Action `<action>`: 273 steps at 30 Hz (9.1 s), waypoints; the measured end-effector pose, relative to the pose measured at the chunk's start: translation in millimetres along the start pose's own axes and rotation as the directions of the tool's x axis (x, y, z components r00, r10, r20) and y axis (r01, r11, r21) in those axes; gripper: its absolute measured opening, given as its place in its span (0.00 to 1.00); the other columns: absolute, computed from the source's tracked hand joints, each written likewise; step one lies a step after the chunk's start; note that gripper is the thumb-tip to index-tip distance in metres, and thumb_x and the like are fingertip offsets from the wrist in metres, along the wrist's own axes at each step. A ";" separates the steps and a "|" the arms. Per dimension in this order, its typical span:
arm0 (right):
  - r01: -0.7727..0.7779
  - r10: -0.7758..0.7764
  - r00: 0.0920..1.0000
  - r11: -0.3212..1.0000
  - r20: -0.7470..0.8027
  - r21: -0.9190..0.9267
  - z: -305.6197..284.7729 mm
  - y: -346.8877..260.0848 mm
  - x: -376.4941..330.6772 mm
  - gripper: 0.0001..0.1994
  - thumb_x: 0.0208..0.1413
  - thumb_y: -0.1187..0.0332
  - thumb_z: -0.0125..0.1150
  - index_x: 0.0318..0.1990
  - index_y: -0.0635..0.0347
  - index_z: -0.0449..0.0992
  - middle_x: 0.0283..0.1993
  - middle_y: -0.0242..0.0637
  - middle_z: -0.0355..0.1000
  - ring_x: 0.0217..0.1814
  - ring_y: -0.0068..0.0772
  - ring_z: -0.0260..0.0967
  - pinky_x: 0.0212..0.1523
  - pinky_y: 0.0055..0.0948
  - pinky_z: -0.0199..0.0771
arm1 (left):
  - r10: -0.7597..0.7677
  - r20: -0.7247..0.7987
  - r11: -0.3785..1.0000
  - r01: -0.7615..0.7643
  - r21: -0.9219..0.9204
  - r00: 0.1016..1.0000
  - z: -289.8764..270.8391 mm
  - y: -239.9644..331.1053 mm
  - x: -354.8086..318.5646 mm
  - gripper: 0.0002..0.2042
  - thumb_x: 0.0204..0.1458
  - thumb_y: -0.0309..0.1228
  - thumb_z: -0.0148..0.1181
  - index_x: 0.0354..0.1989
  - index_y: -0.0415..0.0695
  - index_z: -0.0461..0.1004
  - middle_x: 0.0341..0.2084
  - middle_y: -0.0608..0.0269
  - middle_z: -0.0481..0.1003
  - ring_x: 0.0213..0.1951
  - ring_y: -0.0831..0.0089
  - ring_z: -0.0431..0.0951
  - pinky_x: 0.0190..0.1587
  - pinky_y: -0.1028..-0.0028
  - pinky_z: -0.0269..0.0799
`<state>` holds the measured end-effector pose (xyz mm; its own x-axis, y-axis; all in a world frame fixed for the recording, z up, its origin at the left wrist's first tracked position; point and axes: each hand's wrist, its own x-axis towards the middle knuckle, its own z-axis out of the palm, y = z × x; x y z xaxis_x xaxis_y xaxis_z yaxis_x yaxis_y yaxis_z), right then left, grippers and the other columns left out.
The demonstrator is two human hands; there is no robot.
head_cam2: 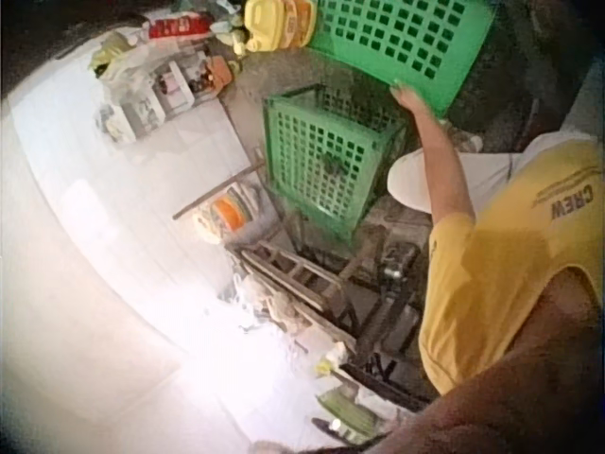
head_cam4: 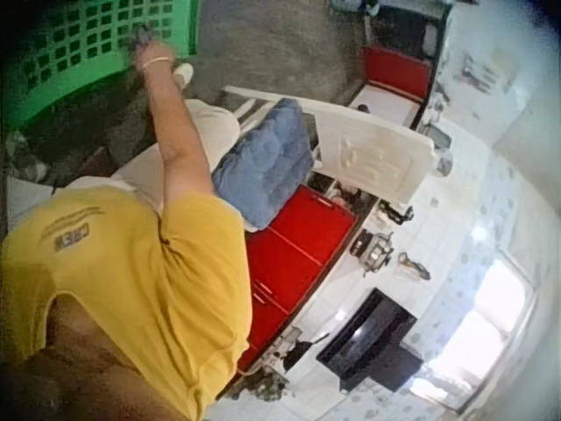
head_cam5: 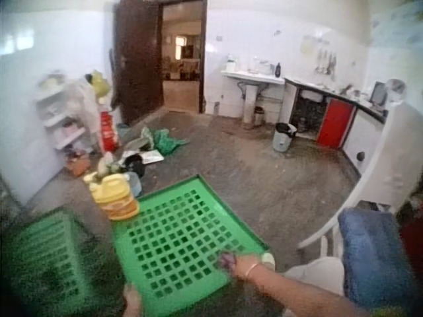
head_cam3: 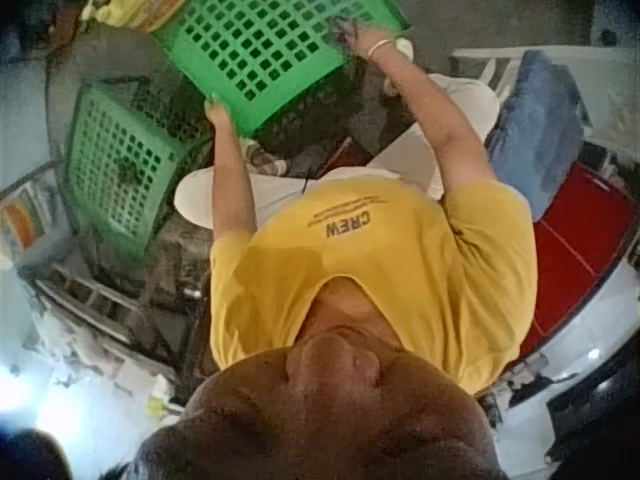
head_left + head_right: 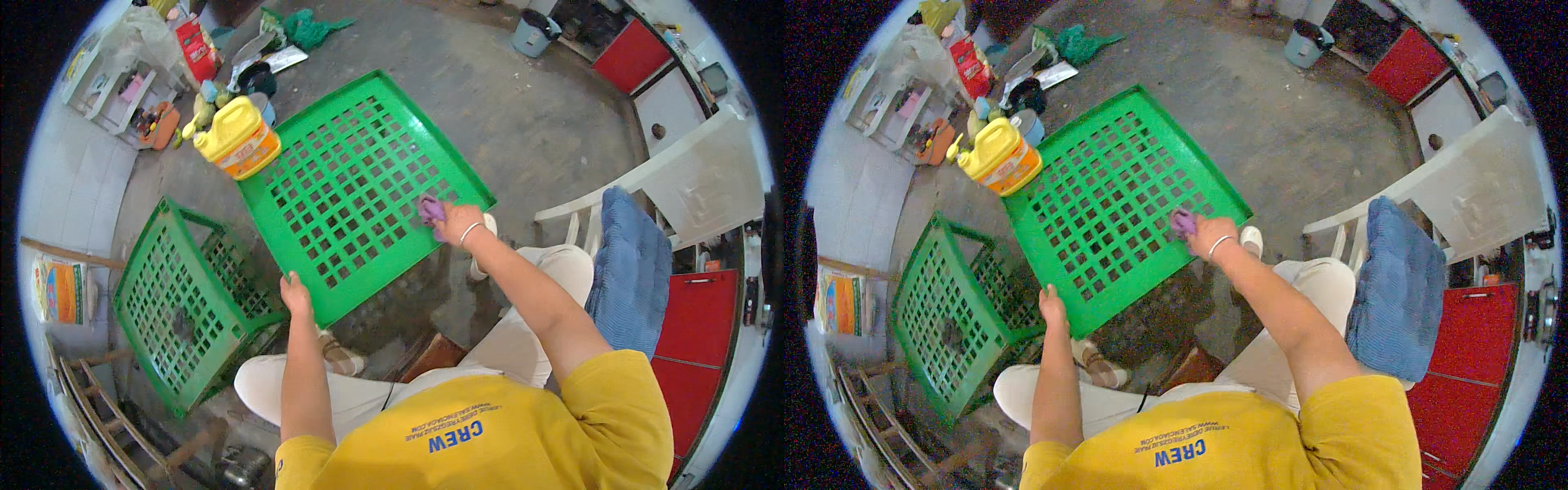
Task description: The person cleans a green plastic crate by scrubbing it with a steel wool pad and wiping it with a cloth.
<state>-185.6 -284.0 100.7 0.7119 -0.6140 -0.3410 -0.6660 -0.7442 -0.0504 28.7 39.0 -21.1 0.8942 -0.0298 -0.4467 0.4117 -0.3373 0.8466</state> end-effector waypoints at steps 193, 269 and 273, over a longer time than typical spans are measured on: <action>0.766 -0.778 0.605 0.627 -0.167 -0.144 41.6 -189.9 88.0 0.19 0.45 0.69 0.54 0.48 0.42 0.72 0.58 0.29 0.59 0.61 0.38 0.53 0.55 0.45 0.56 | 0.164 0.440 0.941 -0.274 0.199 0.883 43.9 50.6 22.3 0.27 0.54 0.36 0.48 0.61 0.34 0.55 0.52 0.45 0.67 0.54 0.61 0.68 0.54 0.68 0.62; 0.323 -0.300 0.911 0.945 -0.282 0.039 106.4 -194.2 -51.0 0.24 0.42 0.64 0.62 0.47 0.62 0.64 0.45 0.46 0.64 0.50 0.43 0.64 0.49 0.36 0.62 | -0.120 0.432 0.943 0.238 -0.232 0.894 15.7 20.0 -122.4 0.19 0.61 0.38 0.39 0.58 0.45 0.59 0.50 0.61 0.65 0.43 0.70 0.69 0.40 0.65 0.69; 0.389 -0.362 0.858 0.921 -0.365 0.000 110.9 -196.8 -48.1 0.22 0.37 0.64 0.65 0.42 0.59 0.67 0.43 0.41 0.65 0.47 0.40 0.65 0.48 0.38 0.60 | -0.049 0.391 0.950 0.164 -0.266 0.919 25.3 -12.1 -97.8 0.16 0.60 0.38 0.41 0.53 0.44 0.63 0.42 0.64 0.70 0.39 0.69 0.72 0.36 0.64 0.70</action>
<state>-113.5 -78.9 22.9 0.9330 -0.3533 0.0688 -0.3368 -0.9244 -0.1790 -68.2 22.2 5.1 0.7327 -0.3790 -0.5652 0.5846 -0.0746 0.8079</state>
